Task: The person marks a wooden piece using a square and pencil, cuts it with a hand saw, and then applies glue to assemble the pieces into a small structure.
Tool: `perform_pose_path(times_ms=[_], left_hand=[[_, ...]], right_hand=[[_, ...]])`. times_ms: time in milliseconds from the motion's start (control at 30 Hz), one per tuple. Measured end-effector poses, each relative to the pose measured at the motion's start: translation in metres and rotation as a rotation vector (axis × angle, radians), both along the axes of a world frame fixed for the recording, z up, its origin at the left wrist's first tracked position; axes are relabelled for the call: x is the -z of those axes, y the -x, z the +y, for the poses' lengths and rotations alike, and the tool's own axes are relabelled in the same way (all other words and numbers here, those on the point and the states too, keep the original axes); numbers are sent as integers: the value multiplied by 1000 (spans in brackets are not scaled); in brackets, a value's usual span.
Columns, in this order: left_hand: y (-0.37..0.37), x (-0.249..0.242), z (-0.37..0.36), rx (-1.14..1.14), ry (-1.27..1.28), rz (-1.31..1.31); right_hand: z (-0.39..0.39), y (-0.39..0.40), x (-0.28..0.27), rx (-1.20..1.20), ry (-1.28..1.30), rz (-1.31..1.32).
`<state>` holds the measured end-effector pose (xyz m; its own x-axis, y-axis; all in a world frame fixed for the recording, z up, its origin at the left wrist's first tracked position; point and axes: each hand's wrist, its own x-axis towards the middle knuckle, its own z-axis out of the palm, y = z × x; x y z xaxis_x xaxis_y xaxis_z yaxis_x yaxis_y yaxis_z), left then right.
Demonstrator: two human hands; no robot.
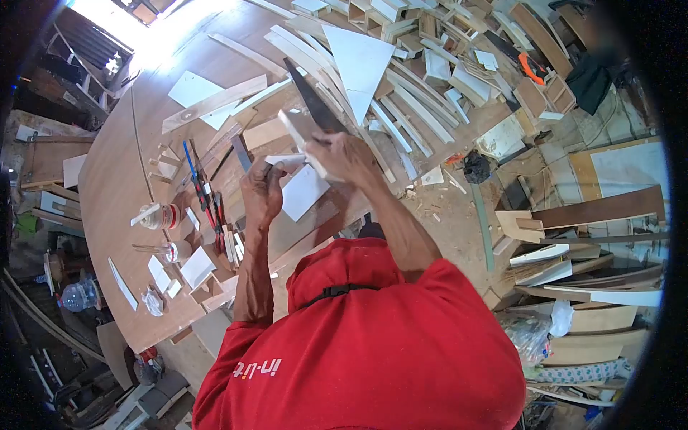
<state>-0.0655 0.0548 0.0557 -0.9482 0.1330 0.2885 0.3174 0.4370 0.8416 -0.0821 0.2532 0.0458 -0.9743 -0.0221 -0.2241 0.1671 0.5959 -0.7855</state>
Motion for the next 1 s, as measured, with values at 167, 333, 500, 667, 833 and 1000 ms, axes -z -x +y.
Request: perform_pose_path(times_ms=[167,333,500,667,833,1000], left_hand=[[17,13,-13,-175,-265,-104],[14,-2,0,-111,-58,26],[14,2,2,-70,10,60],[10,1,1,-18,99,50],[13,7,-2,-122,136,22],[4,10,4,-147,-578,-207]], right_hand=[[16,-10,-19,99,-53,89],[-2,-36,-22,-9,-71,203],[6,-30,-46,-68,51,41],[3,-20,-26,-43,-65,-135],[7,-36,-11,-29,84,117],[9,-15,-24,60,-2,14]])
